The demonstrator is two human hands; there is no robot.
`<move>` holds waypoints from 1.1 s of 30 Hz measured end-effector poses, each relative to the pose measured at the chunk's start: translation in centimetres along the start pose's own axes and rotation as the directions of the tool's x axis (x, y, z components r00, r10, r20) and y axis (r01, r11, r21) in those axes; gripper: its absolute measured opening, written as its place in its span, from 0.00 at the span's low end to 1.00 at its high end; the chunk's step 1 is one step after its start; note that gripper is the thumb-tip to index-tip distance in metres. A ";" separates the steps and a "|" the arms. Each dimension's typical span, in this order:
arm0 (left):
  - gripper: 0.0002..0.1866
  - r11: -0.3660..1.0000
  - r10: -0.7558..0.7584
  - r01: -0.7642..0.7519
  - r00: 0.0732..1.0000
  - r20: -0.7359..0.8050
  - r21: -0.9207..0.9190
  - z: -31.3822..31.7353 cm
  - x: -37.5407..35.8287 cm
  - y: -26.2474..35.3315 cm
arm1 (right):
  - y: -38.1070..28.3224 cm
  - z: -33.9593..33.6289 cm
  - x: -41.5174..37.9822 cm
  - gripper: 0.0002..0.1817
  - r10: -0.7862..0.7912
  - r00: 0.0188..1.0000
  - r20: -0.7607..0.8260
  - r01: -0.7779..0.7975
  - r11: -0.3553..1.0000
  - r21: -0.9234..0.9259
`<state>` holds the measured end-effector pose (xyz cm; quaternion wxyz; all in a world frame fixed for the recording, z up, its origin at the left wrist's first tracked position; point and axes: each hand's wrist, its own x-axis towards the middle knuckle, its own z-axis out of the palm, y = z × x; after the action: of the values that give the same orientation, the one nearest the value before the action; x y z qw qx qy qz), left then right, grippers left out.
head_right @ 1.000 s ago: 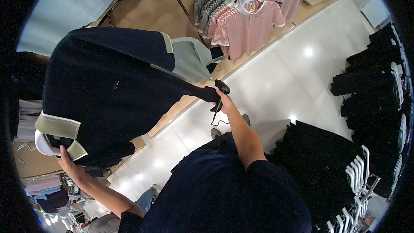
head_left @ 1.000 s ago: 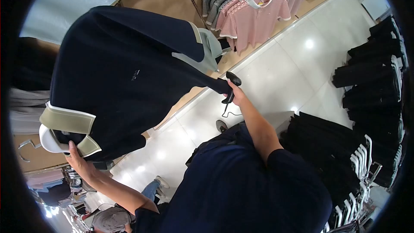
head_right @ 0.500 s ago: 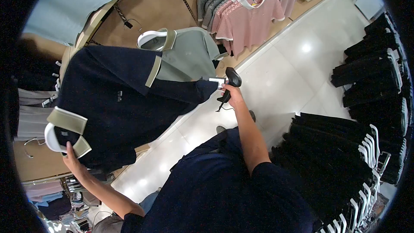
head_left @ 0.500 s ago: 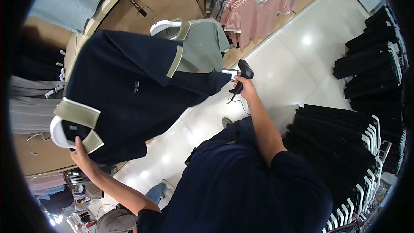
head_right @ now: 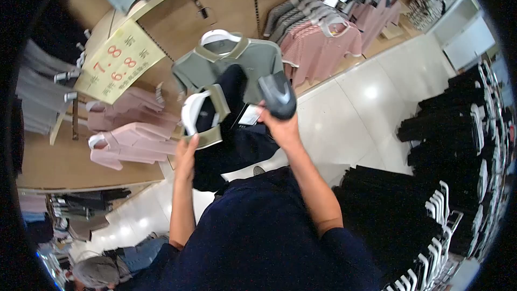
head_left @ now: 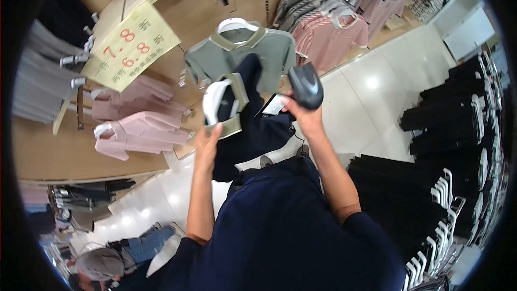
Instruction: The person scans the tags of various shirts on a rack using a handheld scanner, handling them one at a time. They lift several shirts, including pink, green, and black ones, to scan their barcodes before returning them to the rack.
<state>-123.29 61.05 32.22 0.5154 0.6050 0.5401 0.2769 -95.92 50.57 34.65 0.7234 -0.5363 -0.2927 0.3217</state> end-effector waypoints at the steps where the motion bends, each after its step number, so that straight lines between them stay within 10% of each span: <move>1: 0.27 0.952 -0.016 0.042 0.996 0.089 -0.304 1.8 -0.9 2.2 | 0.0 1.1 -1.3 0.17 -0.065 0.993 0.094 0.079 0.984 -0.158; 5: 0.22 0.685 -0.057 0.394 0.867 0.495 -0.612 4.0 0.1 2.8 | -2.2 4.4 -4.6 0.15 -0.304 0.748 0.590 0.544 0.791 -0.280; 11: 0.15 0.660 0.017 0.366 0.866 0.500 -0.656 4.2 0.7 3.0 | -2.5 5.5 -5.7 0.12 -0.352 0.499 0.792 0.789 0.562 -0.248; 16: 0.16 0.701 0.099 0.072 0.976 0.196 -0.709 3.3 2.2 2.3 | -2.1 4.1 -5.3 0.22 -0.225 0.710 0.667 0.587 0.712 -0.384; 19: 0.19 0.772 0.176 -0.070 0.979 0.107 -0.632 3.0 3.1 2.0 | 0.1 1.6 -6.8 0.24 0.198 0.852 0.484 0.073 0.871 -0.486; 27: 0.25 0.869 0.244 -0.225 0.970 -0.014 -0.440 5.9 4.5 0.4 | -1.7 2.4 -2.6 0.20 0.769 0.562 0.305 -0.417 0.581 -0.699; 33: 0.28 0.928 0.247 -0.245 0.968 -0.029 -0.280 6.0 5.2 2.8 | -0.2 -0.9 -1.1 0.18 0.530 0.730 0.431 -0.217 0.779 -0.589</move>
<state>-115.56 64.34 31.76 0.5594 0.5894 0.4130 0.4112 -95.82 49.15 34.52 0.3518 -0.6303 -0.4510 0.5249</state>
